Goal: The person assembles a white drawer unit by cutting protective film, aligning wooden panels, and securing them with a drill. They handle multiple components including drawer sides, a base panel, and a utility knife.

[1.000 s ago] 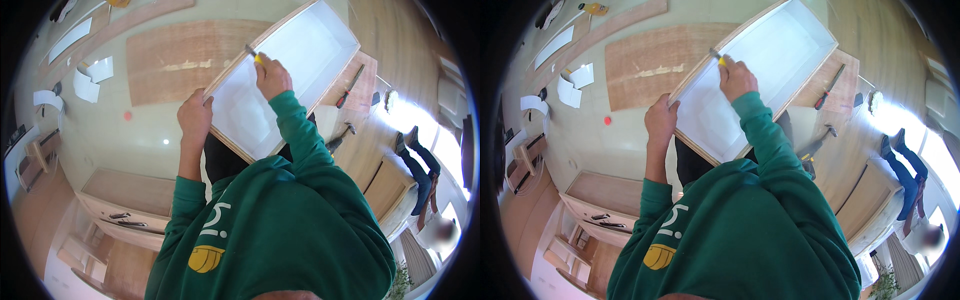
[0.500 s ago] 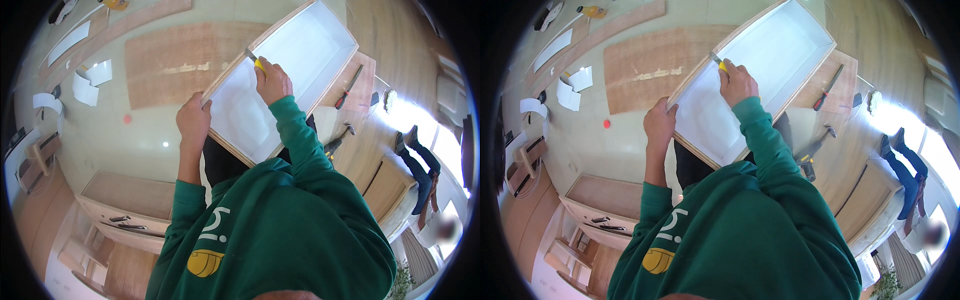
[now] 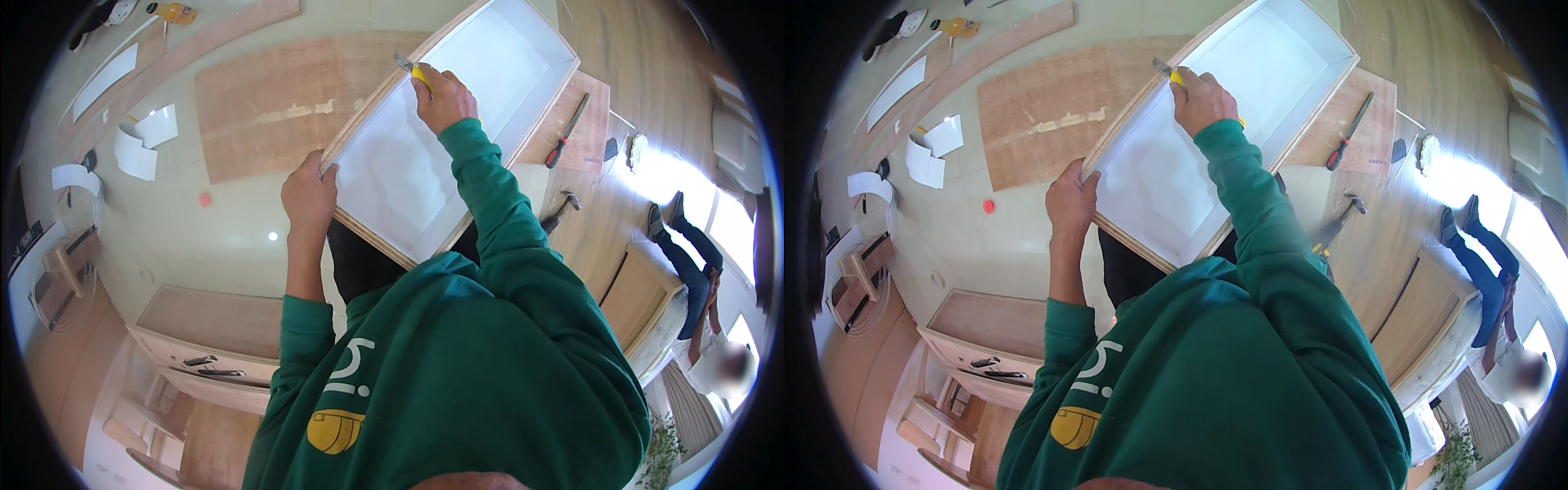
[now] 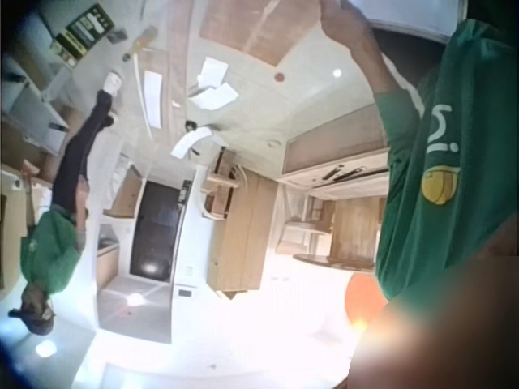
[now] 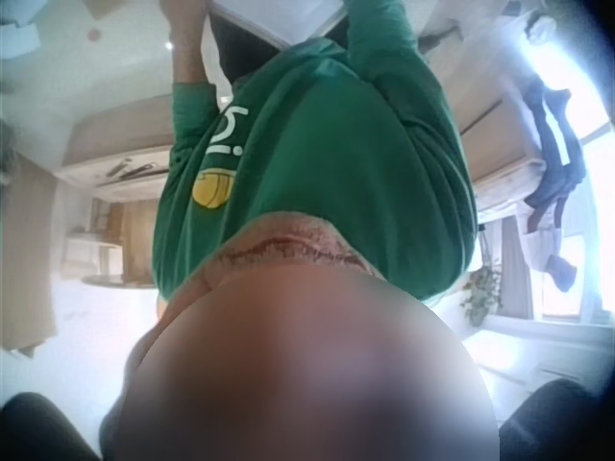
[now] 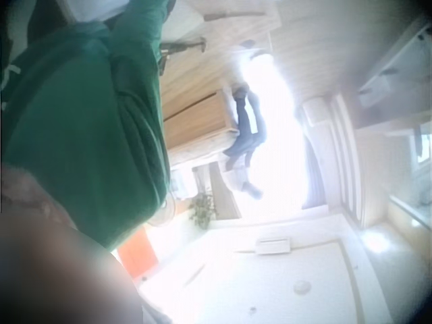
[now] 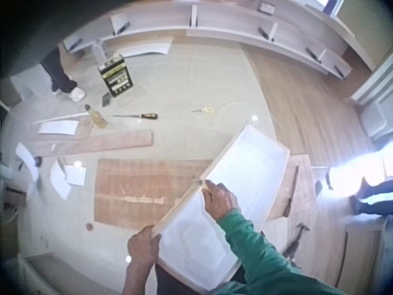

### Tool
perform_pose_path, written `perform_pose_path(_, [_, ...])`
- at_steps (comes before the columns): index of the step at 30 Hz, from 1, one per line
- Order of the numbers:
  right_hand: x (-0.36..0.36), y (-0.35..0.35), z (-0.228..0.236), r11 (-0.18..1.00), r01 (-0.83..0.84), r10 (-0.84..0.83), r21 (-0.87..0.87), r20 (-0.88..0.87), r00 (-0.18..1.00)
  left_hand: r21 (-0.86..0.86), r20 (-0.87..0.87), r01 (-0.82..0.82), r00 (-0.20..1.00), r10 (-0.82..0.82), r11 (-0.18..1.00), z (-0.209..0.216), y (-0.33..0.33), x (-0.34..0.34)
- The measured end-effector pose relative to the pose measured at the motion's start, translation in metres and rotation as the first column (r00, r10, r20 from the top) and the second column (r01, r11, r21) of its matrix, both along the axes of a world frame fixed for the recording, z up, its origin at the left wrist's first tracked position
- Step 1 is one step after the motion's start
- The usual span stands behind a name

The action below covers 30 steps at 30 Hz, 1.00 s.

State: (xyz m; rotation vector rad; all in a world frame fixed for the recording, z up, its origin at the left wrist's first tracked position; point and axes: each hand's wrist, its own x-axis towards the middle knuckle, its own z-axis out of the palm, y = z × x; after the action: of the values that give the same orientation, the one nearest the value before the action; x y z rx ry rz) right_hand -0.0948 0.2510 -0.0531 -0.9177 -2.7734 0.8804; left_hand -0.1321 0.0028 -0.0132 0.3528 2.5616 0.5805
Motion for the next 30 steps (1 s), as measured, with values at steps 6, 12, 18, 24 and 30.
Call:
perform_pose_path(6, [0.020, -0.015, 0.000, 0.999, 0.048, -0.048, -0.021, -0.001, 0.999, -0.024, -0.020, 0.019, 1.000, -0.020, 1.000, 0.003, 0.002, 0.000])
perform_pose_path(12, [0.015, 0.001, -0.007, 0.999, 0.032, -0.033, -0.008, -0.039, 0.999, 0.019, -0.012, 0.034, 0.999, -0.033, 0.999, 0.003, -0.001, 0.000])
perform_pose_path(18, [-0.007, 0.046, -0.026, 0.997, 0.034, -0.031, 0.076, -0.045, 0.999, 0.020, 0.011, 0.029, 1.000, -0.029, 0.999, 0.004, -0.001, 0.000])
perform_pose_path(24, [-0.017, 0.059, -0.044, 0.980, 0.142, -0.137, 0.140, -0.042, 0.990, 0.008, 0.006, 0.035, 0.999, -0.035, 0.999, 0.006, 0.002, -0.001])
perform_pose_path(30, [-0.013, 0.079, -0.039, 0.993, 0.020, -0.025, 0.114, 0.050, 0.998, -0.044, -0.014, 0.049, 0.999, -0.049, 0.998, 0.001, 0.001, 0.001])
